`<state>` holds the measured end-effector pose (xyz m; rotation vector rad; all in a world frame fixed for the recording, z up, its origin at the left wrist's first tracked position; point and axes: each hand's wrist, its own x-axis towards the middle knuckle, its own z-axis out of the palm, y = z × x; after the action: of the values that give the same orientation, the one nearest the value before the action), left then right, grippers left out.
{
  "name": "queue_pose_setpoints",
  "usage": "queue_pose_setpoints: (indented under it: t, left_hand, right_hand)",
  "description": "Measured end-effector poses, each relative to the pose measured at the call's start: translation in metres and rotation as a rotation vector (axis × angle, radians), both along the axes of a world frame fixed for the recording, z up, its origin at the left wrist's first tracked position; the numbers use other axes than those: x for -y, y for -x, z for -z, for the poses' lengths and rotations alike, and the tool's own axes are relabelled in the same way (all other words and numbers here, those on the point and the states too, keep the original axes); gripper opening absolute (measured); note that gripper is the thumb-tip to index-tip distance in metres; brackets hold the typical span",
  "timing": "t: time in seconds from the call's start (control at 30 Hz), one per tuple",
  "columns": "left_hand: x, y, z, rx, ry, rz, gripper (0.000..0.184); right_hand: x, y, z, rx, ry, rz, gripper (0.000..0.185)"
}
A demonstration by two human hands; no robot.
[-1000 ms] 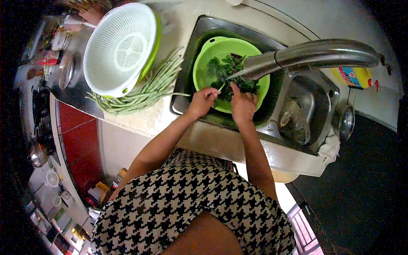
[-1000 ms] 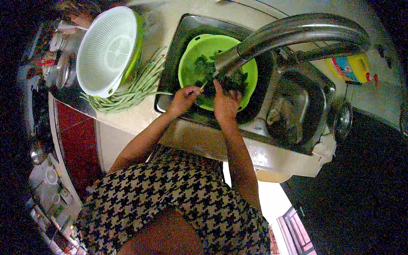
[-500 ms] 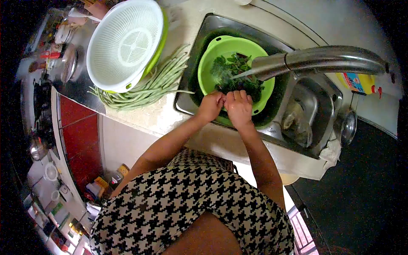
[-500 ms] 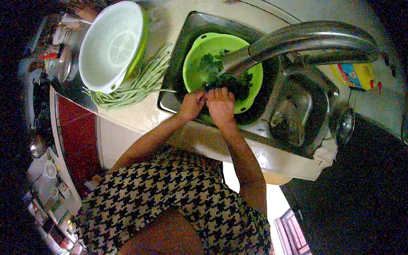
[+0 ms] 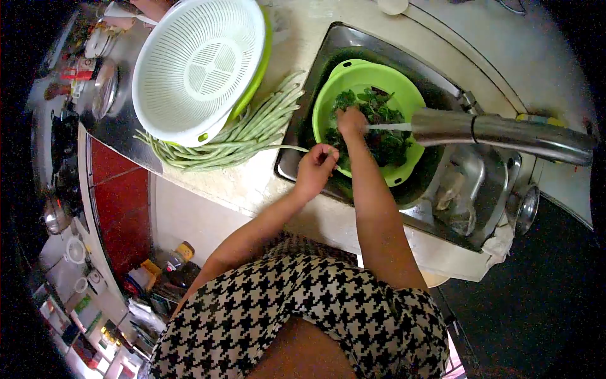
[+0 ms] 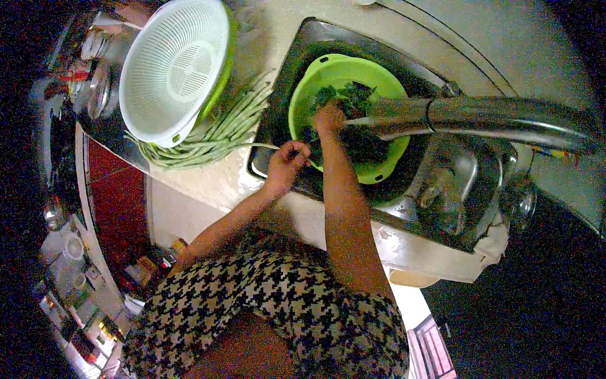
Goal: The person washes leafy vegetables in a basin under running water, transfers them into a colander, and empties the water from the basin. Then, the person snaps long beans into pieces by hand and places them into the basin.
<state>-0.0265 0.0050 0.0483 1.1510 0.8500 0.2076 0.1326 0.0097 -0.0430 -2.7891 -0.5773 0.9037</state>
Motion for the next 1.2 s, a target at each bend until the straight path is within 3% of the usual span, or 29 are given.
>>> queue_pose_setpoints:
  t: [0.07,0.17,0.27,0.5,0.57,0.6,0.63,0.73,0.77,0.83,0.93,1.07,1.2]
  left_hand:
    - [-0.003,0.000,-0.004,-0.001,-0.015,0.017,0.010]
    - [-0.003,0.001,-0.001,0.027,-0.072,0.058,0.008]
    - [0.000,0.001,0.014,0.021,-0.163,0.132,0.006]
    - [-0.004,0.003,0.004,-0.036,-0.302,0.204,0.009]
    - [-0.003,0.002,0.008,-0.082,-0.356,0.241,0.008]
    - [-0.003,0.003,0.013,-0.063,-0.298,0.234,0.009]
    - [-0.002,0.003,0.017,-0.042,-0.240,0.225,0.010]
    - [0.000,-0.001,0.020,-0.030,-0.061,0.163,0.014]
    - [-0.002,-0.005,0.014,-0.069,0.055,0.127,0.017]
    - [-0.004,-0.014,0.012,-0.129,0.249,0.043,0.028]
    - [-0.009,-0.026,0.010,-0.161,0.437,-0.023,0.019]
    - [0.001,-0.023,0.028,-0.150,0.342,-0.079,0.015]
    - [0.007,-0.021,0.040,-0.163,0.218,-0.137,0.012]
  right_hand:
    - [0.007,0.005,0.017,0.065,0.002,-0.033,0.038]
    - [0.023,0.011,0.026,-0.039,-0.180,0.203,0.037]
    - [0.029,0.009,0.047,0.105,-0.247,0.188,0.038]
    - [0.009,0.006,0.034,-0.039,-0.199,0.345,0.035]
    - [0.020,0.016,0.034,0.097,-0.320,0.259,0.032]
    - [0.029,0.019,0.030,0.170,-0.379,0.211,0.030]
    - [0.040,0.015,0.025,0.008,-0.464,0.203,0.027]
    - [0.070,0.022,0.011,-0.062,-0.753,0.216,0.027]
    - [0.070,0.026,-0.033,-0.183,-0.770,0.279,0.025]
    - [0.082,0.035,-0.048,-0.151,-0.800,0.158,0.022]
    - [0.093,0.050,-0.085,-0.088,-0.705,-0.022,0.015]
    - [0.103,0.058,-0.081,0.027,-0.537,-0.187,0.012]
    - [0.095,0.057,-0.079,0.003,-0.501,-0.134,0.011]
